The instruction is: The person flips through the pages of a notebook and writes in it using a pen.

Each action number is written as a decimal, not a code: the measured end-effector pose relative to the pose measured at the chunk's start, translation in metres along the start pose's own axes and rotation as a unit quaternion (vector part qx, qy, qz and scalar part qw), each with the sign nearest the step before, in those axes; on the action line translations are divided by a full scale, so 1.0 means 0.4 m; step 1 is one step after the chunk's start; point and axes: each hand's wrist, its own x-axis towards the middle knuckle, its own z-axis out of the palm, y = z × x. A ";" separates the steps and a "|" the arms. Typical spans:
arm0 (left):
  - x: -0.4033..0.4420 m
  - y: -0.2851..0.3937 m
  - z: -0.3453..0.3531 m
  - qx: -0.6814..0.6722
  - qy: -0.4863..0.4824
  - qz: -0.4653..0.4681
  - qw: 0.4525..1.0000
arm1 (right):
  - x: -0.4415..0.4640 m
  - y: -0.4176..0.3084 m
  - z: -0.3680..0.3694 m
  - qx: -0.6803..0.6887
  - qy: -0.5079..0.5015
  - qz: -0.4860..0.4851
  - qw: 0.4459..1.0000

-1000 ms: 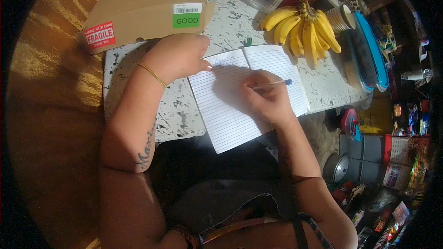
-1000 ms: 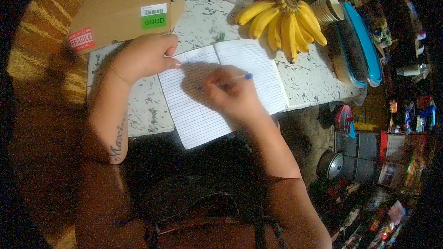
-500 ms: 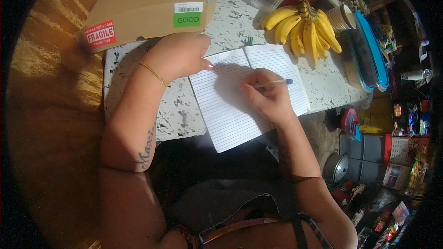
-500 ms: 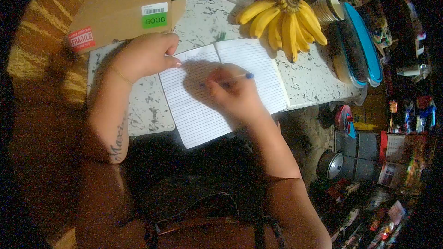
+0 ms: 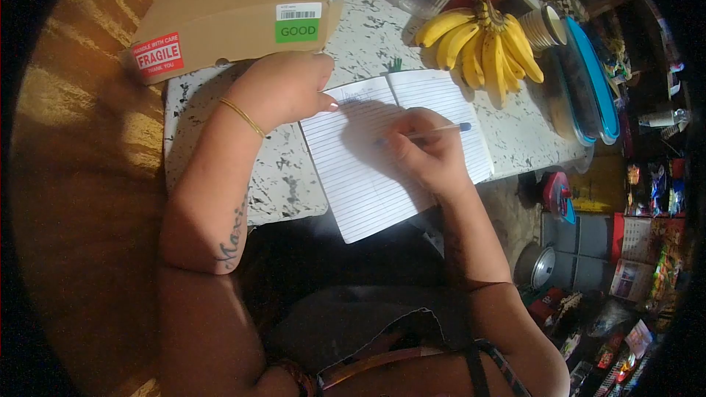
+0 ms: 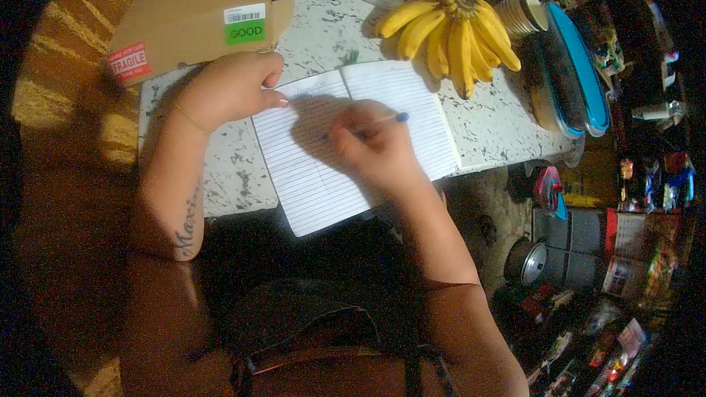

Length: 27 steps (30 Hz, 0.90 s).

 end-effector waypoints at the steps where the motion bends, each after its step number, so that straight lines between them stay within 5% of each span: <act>1: 0.000 0.000 -0.001 -0.001 -0.002 -0.002 1.000 | 0.000 0.002 0.001 -0.004 0.002 0.002 1.000; 10: 0.000 -0.025 0.025 -0.034 0.056 0.052 0.996 | 0.001 -0.008 0.000 -0.009 0.002 0.009 1.000; 27: -0.005 0.000 0.000 -0.007 0.008 0.001 1.000 | 0.002 0.028 -0.004 0.003 0.005 -0.052 0.999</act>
